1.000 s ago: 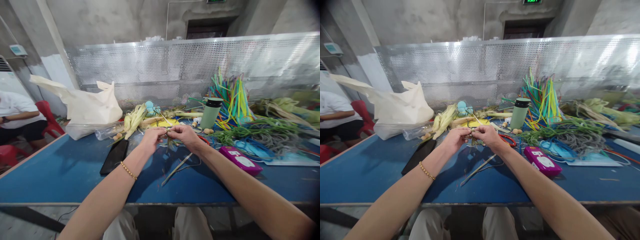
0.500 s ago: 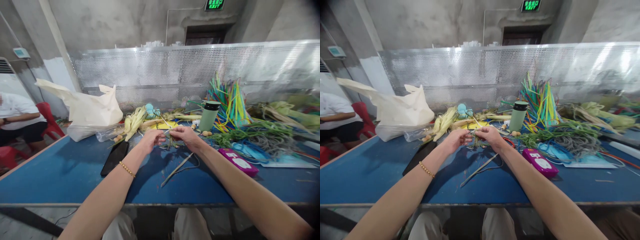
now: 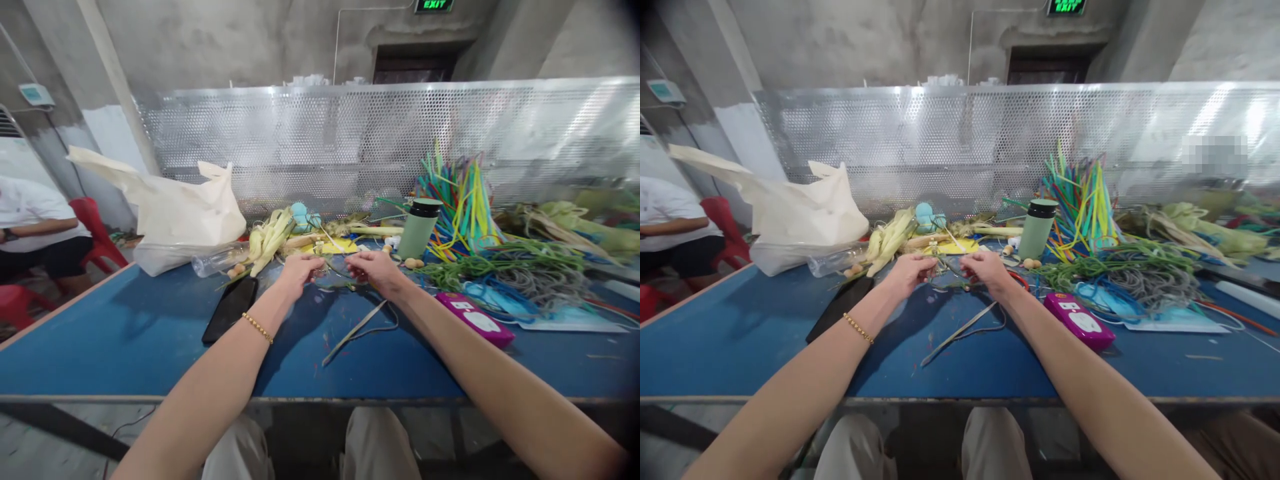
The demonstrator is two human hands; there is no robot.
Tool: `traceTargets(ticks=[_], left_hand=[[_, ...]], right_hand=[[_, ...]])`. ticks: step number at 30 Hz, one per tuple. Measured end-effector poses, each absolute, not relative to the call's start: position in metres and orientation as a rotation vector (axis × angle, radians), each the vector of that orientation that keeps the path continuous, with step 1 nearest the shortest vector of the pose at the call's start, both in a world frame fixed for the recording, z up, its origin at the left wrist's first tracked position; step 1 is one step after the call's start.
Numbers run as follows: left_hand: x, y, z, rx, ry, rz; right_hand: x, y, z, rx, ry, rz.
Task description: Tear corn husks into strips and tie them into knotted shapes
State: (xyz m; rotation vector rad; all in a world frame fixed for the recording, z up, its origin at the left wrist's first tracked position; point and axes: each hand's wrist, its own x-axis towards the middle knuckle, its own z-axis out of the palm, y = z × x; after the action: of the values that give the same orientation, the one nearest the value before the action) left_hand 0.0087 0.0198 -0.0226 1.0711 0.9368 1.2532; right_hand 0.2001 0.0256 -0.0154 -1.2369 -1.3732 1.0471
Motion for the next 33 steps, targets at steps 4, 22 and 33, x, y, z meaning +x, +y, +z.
traceTargets(ticks=[4,22,33], left_hand=[[0.010,0.022,-0.027,1.052,0.995,1.269],[0.027,0.010,-0.023,0.998,0.890,1.217],[0.025,0.005,-0.023,1.048,0.977,1.145]], right_hand=[[0.191,0.019,-0.025,-1.213,-1.525,1.081],[0.184,0.023,-0.029,-1.046,-1.254,1.306],[0.240,0.063,-0.029,-1.223,-1.077,0.924]])
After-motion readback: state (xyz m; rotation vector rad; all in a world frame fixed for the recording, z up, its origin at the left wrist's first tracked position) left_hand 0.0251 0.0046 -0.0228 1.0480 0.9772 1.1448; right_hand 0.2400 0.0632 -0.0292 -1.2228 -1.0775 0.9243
